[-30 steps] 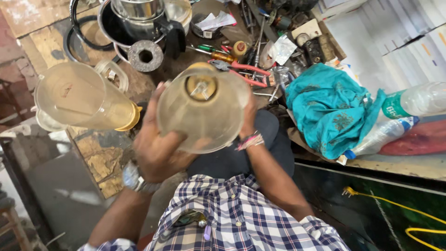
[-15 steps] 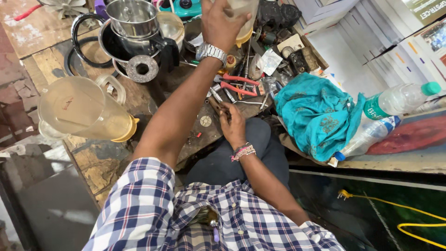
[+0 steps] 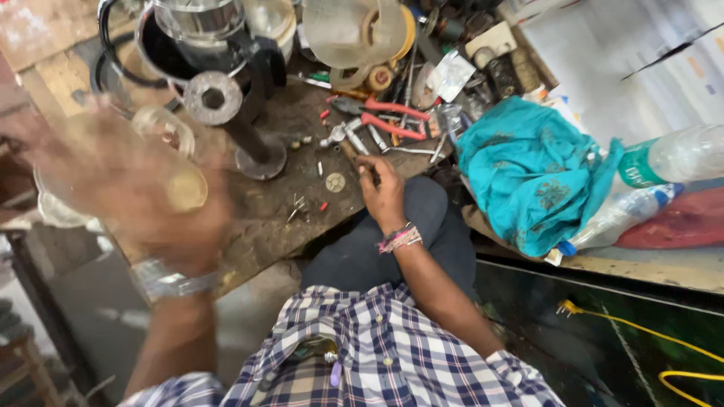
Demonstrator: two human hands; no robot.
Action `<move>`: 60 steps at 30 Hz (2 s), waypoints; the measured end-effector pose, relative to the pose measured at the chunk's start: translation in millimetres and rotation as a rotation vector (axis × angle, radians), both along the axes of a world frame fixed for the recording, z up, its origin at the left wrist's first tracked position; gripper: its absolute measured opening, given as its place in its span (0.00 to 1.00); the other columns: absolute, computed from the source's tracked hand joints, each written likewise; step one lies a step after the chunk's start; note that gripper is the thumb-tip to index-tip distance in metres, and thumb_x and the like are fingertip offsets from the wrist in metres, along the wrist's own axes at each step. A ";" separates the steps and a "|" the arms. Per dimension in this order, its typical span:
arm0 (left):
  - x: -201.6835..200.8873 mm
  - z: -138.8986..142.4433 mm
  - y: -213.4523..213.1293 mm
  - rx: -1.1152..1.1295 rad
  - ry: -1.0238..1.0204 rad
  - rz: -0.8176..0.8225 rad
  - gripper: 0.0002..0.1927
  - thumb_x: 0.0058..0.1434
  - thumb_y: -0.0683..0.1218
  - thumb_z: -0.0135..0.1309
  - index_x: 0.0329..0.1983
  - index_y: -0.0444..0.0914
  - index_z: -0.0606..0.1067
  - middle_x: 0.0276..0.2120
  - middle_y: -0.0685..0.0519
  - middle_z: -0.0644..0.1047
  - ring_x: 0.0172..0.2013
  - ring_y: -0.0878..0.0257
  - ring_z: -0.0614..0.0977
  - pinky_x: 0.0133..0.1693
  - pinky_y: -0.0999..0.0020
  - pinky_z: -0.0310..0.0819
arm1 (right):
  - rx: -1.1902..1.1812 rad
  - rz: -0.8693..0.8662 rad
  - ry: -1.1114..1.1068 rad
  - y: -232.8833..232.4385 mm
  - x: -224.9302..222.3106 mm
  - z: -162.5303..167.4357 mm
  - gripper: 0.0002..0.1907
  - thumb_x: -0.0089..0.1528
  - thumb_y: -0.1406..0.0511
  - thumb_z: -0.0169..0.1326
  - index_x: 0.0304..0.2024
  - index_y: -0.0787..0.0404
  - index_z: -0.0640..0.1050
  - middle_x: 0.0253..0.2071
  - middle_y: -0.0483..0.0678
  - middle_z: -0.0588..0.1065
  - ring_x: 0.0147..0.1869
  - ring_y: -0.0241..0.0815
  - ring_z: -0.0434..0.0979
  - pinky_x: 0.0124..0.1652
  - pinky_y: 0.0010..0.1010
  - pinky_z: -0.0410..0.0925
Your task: The person sits at a cluttered repair workbench and disassembles a blender. They handle the plastic jars and blade assembly, separate the base coupler and blade parts, and use a screwdriver and hammer to work on the components, setting parts on the bench as they go.
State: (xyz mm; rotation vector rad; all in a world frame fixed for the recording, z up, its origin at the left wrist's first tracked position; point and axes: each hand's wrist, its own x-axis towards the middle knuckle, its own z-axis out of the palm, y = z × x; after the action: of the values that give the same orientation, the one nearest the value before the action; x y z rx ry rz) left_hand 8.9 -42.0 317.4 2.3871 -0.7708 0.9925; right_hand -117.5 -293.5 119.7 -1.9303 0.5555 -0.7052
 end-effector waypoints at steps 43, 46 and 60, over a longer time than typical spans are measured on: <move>42.3 -148.5 169.6 -1.118 1.839 -0.150 0.28 0.61 0.58 0.55 0.56 0.34 0.74 0.42 0.44 0.83 0.43 0.51 0.86 0.45 0.53 0.80 | -0.648 0.165 0.731 3.6 0.5 25.0 0.20 0.58 0.66 0.58 0.52 0.61 0.72 0.46 0.59 0.69 0.41 0.61 0.78 0.38 0.49 0.72; 55.0 -152.3 152.9 -1.130 1.829 0.051 0.24 0.65 0.52 0.57 0.58 0.32 0.74 0.48 0.45 0.82 0.46 0.51 0.83 0.49 0.50 0.79 | -0.876 0.069 0.671 3.9 3.8 21.4 0.18 0.57 0.68 0.55 0.50 0.59 0.72 0.44 0.56 0.70 0.39 0.57 0.79 0.38 0.51 0.72; -0.5 -133.9 150.0 -0.611 1.353 -0.439 0.09 0.68 0.39 0.57 0.50 0.31 0.81 0.39 0.49 0.83 0.37 0.66 0.81 0.40 0.73 0.76 | -0.033 0.323 0.259 -8.5 27.2 34.0 0.23 0.65 0.62 0.59 0.60 0.62 0.71 0.34 0.51 0.78 0.32 0.42 0.78 0.29 0.34 0.68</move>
State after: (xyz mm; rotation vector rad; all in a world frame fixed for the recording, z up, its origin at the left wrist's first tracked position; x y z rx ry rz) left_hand 8.4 108.0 183.5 1.6457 -0.3128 -0.5420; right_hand -90.3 -302.0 153.7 -2.0937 0.3751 -0.2629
